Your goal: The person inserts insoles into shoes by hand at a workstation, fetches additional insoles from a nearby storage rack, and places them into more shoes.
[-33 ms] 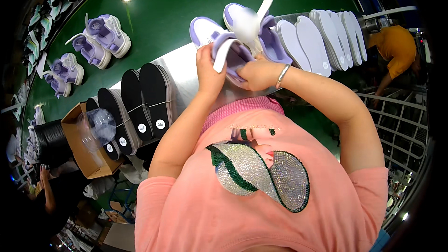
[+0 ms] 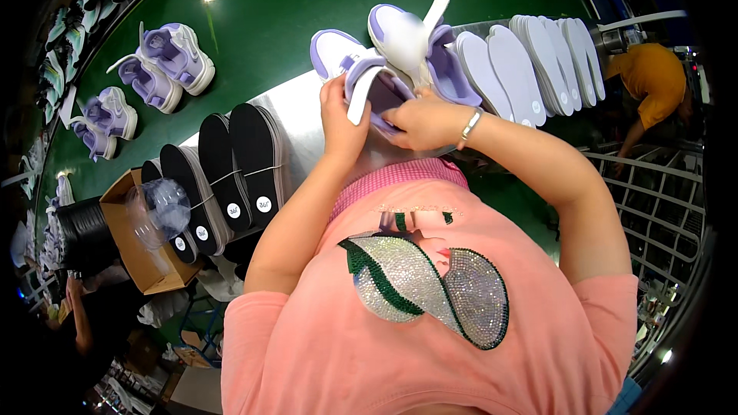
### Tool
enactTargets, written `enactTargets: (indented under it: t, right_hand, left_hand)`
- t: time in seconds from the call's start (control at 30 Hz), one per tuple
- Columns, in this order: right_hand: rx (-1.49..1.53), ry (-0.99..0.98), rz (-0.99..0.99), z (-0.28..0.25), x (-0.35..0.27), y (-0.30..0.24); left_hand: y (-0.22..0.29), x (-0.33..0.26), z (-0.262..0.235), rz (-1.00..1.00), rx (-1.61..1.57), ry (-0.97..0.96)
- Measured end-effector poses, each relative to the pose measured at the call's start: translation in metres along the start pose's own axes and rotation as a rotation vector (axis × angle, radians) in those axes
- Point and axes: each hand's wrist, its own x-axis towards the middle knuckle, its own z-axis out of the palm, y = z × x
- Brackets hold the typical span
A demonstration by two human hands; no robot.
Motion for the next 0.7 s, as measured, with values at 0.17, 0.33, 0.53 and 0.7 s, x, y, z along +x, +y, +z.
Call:
enactTargets:
  t: [0.17,0.33,0.53,0.7]
  right_hand:
    - [0.346,0.598,-0.039,-0.05,-0.043,-0.01]
    - [-0.122,0.221,-0.046,-0.023,-0.042,-0.028]
    - [-0.107,-0.053,0.112,0.003,-0.002,-0.005]
    - [0.028,0.017,0.148,0.002,-0.001,0.003]
  left_hand:
    - [-0.005,-0.022,-0.011,-0.006,-0.117,0.03]
    - [0.01,-0.011,-0.012,0.017,-0.096,-0.006]
    - [0.019,0.006,0.009,0.035,0.055,-0.075]
    - [0.012,0.016,0.019,0.05,0.059,-0.071]
